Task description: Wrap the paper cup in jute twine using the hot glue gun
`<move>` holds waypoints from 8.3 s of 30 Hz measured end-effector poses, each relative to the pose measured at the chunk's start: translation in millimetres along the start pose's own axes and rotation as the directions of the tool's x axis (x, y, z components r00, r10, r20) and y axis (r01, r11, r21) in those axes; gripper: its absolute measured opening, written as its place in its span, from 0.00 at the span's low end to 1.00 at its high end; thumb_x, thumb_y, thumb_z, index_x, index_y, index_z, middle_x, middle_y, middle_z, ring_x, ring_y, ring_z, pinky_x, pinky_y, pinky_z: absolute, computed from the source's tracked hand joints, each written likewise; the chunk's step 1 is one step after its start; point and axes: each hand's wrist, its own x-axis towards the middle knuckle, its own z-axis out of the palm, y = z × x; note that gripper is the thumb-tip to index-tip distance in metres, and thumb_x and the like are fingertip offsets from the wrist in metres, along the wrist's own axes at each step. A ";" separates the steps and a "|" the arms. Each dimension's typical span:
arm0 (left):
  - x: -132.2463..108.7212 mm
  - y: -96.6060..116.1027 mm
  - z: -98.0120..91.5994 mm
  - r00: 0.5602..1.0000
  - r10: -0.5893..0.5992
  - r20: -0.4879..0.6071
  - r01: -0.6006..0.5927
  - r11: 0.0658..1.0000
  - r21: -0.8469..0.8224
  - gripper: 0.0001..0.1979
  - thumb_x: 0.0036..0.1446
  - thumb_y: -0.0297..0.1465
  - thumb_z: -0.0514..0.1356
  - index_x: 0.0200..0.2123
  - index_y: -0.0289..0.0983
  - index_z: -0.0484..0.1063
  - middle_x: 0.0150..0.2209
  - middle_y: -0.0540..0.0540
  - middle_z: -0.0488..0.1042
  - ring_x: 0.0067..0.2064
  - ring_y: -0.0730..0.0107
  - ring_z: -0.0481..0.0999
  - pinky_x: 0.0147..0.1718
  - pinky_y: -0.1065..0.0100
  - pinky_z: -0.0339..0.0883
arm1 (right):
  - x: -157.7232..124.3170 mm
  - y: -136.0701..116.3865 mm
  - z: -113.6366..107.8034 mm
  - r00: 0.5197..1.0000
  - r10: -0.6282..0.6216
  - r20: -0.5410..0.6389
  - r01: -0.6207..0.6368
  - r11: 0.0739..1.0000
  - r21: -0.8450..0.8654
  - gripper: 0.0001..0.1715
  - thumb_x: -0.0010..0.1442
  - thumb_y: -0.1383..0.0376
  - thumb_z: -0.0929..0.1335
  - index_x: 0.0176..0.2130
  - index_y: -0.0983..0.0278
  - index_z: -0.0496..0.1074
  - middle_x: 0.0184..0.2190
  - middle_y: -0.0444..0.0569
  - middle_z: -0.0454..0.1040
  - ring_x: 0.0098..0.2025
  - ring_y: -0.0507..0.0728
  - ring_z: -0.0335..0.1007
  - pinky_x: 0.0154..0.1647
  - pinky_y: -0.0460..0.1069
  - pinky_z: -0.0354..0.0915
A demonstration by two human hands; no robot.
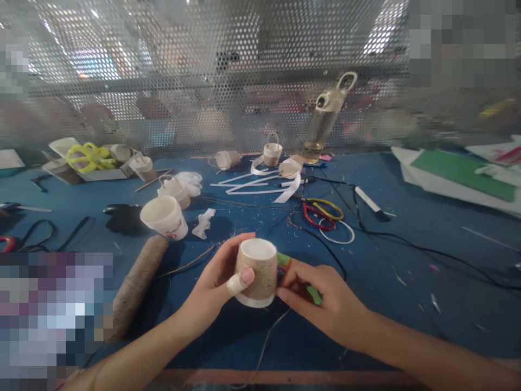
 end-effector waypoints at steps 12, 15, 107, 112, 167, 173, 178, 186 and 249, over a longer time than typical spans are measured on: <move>0.2 9.6 8.5 0.997 -0.043 -0.067 0.037 0.996 -0.087 0.30 0.50 0.37 0.73 0.57 0.49 0.72 0.52 0.45 0.76 0.53 0.54 0.74 0.50 0.60 0.68 | -0.3 4.8 0.1 0.991 -0.130 -0.034 0.126 0.986 -0.111 0.07 0.67 0.63 0.68 0.35 0.62 0.71 0.23 0.39 0.67 0.22 0.48 0.60 0.24 0.45 0.57; 1.8 14.8 4.7 0.986 -0.118 -0.116 0.089 0.970 -0.228 0.27 0.53 0.39 0.70 0.56 0.43 0.74 0.54 0.41 0.78 0.55 0.49 0.74 0.52 0.57 0.68 | -0.1 6.4 -7.7 0.977 -0.211 -0.018 0.202 0.954 -0.221 0.06 0.68 0.63 0.67 0.40 0.63 0.73 0.31 0.44 0.72 0.22 0.48 0.62 0.24 0.45 0.59; 9.4 12.3 3.0 0.934 -0.059 -0.352 0.047 0.998 -0.042 0.23 0.51 0.39 0.73 0.50 0.45 0.75 0.49 0.46 0.78 0.51 0.57 0.75 0.46 0.62 0.68 | -17.8 24.0 -22.6 0.928 -0.361 -0.089 0.234 0.754 -0.614 0.13 0.62 0.70 0.64 0.32 0.57 0.54 0.25 0.38 0.58 0.21 0.49 0.57 0.23 0.47 0.50; 8.9 13.2 3.6 0.933 -0.056 -0.354 0.046 0.998 -0.036 0.23 0.51 0.39 0.73 0.50 0.44 0.75 0.49 0.46 0.78 0.51 0.58 0.75 0.45 0.63 0.70 | -17.0 27.6 -18.6 0.923 -0.369 -0.107 0.233 0.759 -0.608 0.12 0.64 0.67 0.63 0.32 0.57 0.54 0.26 0.39 0.57 0.21 0.50 0.56 0.23 0.47 0.50; 4.5 13.2 2.0 0.943 -0.052 -0.328 0.017 0.994 -0.110 0.24 0.55 0.40 0.70 0.55 0.48 0.75 0.55 0.46 0.77 0.58 0.53 0.72 0.51 0.62 0.65 | -17.1 17.2 -26.8 0.932 -0.351 -0.086 0.218 0.737 -0.640 0.13 0.55 0.72 0.64 0.31 0.57 0.53 0.24 0.39 0.59 0.19 0.51 0.58 0.22 0.48 0.51; 4.3 10.2 1.3 0.956 -0.065 -0.288 0.025 0.990 -0.141 0.25 0.55 0.40 0.70 0.56 0.47 0.75 0.55 0.45 0.77 0.58 0.51 0.72 0.51 0.59 0.66 | -18.3 15.6 -24.5 0.937 -0.341 -0.077 0.230 0.767 -0.599 0.11 0.60 0.69 0.63 0.32 0.57 0.54 0.25 0.39 0.58 0.20 0.50 0.57 0.23 0.47 0.51; 3.9 12.0 0.8 0.947 -0.056 -0.316 0.003 0.986 -0.167 0.24 0.54 0.40 0.70 0.55 0.46 0.76 0.54 0.45 0.77 0.56 0.53 0.72 0.49 0.60 0.67 | -17.0 19.0 -26.8 0.950 -0.287 -0.121 0.165 0.794 -0.585 0.12 0.58 0.69 0.64 0.32 0.57 0.53 0.26 0.39 0.61 0.21 0.51 0.58 0.23 0.47 0.52; 4.2 16.0 1.2 0.953 -0.047 -0.298 -0.009 0.983 -0.184 0.22 0.54 0.39 0.71 0.53 0.47 0.76 0.51 0.48 0.78 0.53 0.60 0.74 0.46 0.65 0.68 | -4.7 28.0 -13.5 0.979 -0.143 -0.143 0.015 0.758 -0.653 0.20 0.63 0.61 0.70 0.53 0.59 0.63 0.47 0.53 0.74 0.39 0.60 0.78 0.36 0.53 0.71; 6.8 13.7 5.0 0.992 -0.047 -0.117 0.047 0.999 -0.001 0.21 0.52 0.38 0.72 0.49 0.43 0.77 0.47 0.44 0.80 0.49 0.56 0.77 0.49 0.60 0.69 | -7.9 -1.6 -7.1 0.994 0.095 -0.055 -0.096 0.995 -0.022 0.14 0.67 0.57 0.68 0.32 0.62 0.73 0.21 0.39 0.64 0.23 0.49 0.59 0.24 0.45 0.56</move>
